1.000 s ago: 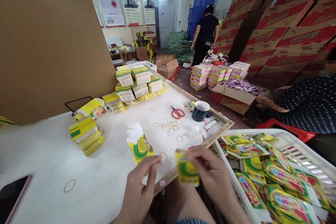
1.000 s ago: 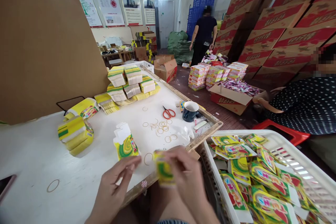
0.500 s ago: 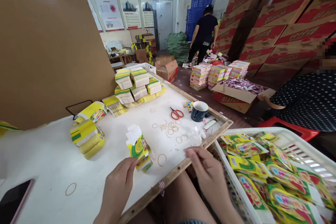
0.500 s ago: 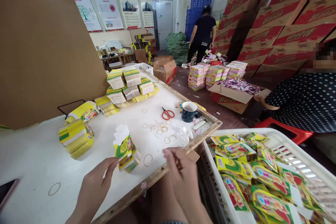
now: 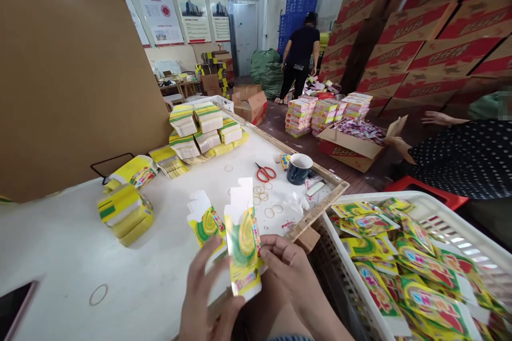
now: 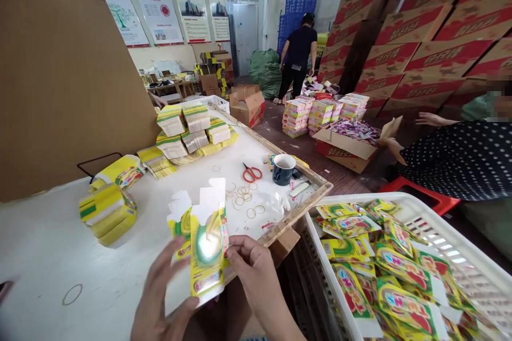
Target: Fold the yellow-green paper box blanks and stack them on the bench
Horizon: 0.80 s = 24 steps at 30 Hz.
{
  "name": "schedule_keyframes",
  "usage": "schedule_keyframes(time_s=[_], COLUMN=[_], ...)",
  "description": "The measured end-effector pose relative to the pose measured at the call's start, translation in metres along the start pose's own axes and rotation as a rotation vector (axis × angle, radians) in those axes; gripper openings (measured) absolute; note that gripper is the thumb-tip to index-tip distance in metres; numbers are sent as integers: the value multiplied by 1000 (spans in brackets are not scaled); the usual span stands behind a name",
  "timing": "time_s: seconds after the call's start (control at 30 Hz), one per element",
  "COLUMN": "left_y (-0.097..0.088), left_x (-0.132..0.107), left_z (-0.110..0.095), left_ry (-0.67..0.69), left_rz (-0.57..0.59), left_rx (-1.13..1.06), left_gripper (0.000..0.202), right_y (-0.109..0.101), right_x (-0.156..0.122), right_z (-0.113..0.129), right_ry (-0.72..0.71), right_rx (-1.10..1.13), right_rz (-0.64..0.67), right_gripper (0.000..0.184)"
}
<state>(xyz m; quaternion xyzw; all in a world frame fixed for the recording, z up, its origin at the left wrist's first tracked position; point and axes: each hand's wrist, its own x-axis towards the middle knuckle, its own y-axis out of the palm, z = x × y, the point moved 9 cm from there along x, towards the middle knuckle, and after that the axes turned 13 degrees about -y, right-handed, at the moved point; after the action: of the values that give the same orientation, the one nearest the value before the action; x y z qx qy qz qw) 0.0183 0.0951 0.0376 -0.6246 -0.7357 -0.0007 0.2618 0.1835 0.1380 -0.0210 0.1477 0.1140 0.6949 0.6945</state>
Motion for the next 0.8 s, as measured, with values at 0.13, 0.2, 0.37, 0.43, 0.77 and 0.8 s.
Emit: schedule_keyframes(time_s=[0.13,0.2,0.37,0.43,0.77,0.8], left_y=[3,15,21,23,26,25], left_x=[7,0,-8,-4,-2,-3], left_z=[39,50,53,49,59,61], left_ry=[-525,-756,-907,-843,-818,-843], left_rz=[74,173,176,208,187,172], left_rx=[-522,-709,-840,-828,-682,-685], left_gripper=[52,47,33,34,38,37], right_y=[13,22,27,25,27,29], right_x=[-3,-5,-7,-7,-13,-14], right_z=[-10,-15,-19,-17,-18,-18], right_ry=[11,9,0,-2,4,-1], right_rx=[73,92,44,13,-87,-75], right_rz=[47,110,153,156,177,165], right_gripper=[36,31,28,29,27,26])
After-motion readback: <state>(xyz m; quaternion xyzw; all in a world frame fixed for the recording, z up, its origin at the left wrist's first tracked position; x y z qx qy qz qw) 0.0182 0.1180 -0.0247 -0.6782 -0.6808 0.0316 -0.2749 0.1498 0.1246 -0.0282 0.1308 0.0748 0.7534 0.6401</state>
